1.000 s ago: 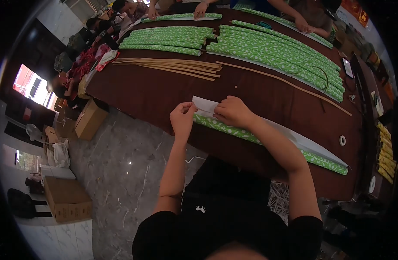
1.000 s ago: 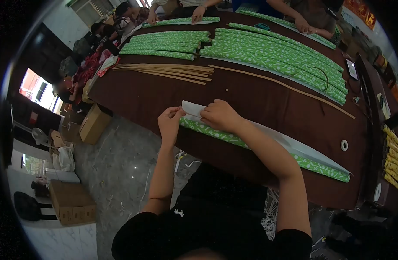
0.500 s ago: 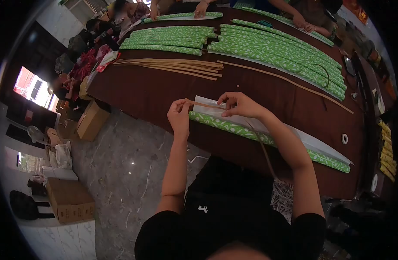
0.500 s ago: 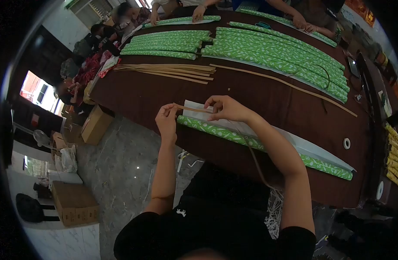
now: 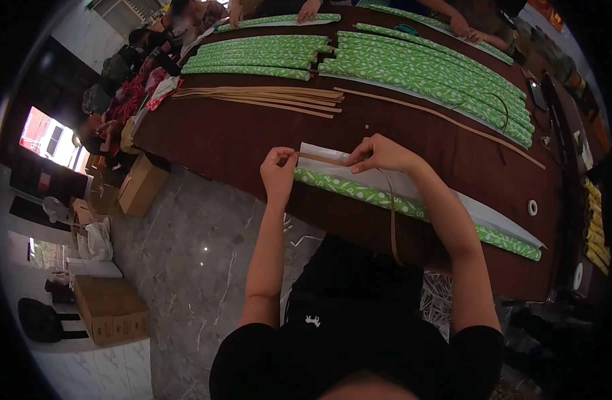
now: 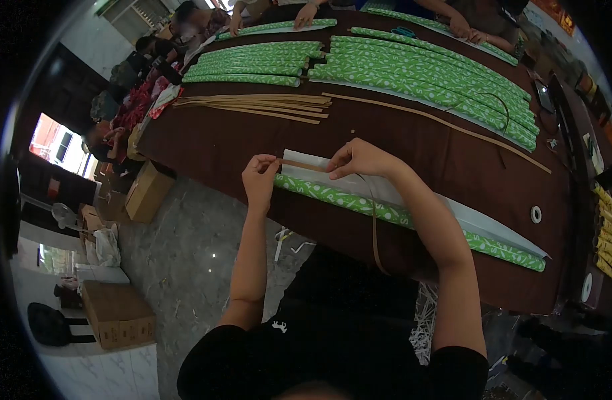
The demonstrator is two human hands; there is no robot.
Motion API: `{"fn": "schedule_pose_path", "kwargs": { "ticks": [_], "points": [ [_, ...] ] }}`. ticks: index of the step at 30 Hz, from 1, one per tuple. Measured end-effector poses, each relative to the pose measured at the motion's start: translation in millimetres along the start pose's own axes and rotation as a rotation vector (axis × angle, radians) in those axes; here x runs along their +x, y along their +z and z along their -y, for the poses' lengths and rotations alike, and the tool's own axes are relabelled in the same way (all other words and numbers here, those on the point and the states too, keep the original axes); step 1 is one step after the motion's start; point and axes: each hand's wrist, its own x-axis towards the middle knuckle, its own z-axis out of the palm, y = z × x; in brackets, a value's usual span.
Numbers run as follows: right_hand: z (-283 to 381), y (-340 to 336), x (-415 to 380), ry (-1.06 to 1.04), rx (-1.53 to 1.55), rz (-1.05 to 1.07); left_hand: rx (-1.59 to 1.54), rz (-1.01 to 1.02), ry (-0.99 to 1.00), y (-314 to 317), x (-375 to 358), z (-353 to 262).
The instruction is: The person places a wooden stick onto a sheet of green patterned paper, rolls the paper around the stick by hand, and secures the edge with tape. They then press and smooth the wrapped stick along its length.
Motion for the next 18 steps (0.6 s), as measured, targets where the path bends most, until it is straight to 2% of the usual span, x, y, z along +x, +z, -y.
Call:
{"fn": "schedule_pose_path", "kwargs": {
  "ticks": [5,7,18],
  "points": [
    [-5.9,-2.5,0.2,0.028,-0.021,0.023,0.052,0.057,-0.014,0.5,6.8,-0.3],
    [-7.7,-3.6,0.4,0.099,0.050,0.029,0.057,0.079,-0.003,0.5,9.2,0.2],
    [-16.5,-3.9,3.4,0.077,0.128,-0.008,0.204,0.209,-0.022,-4.3,19.9,9.7]
  ]
}}
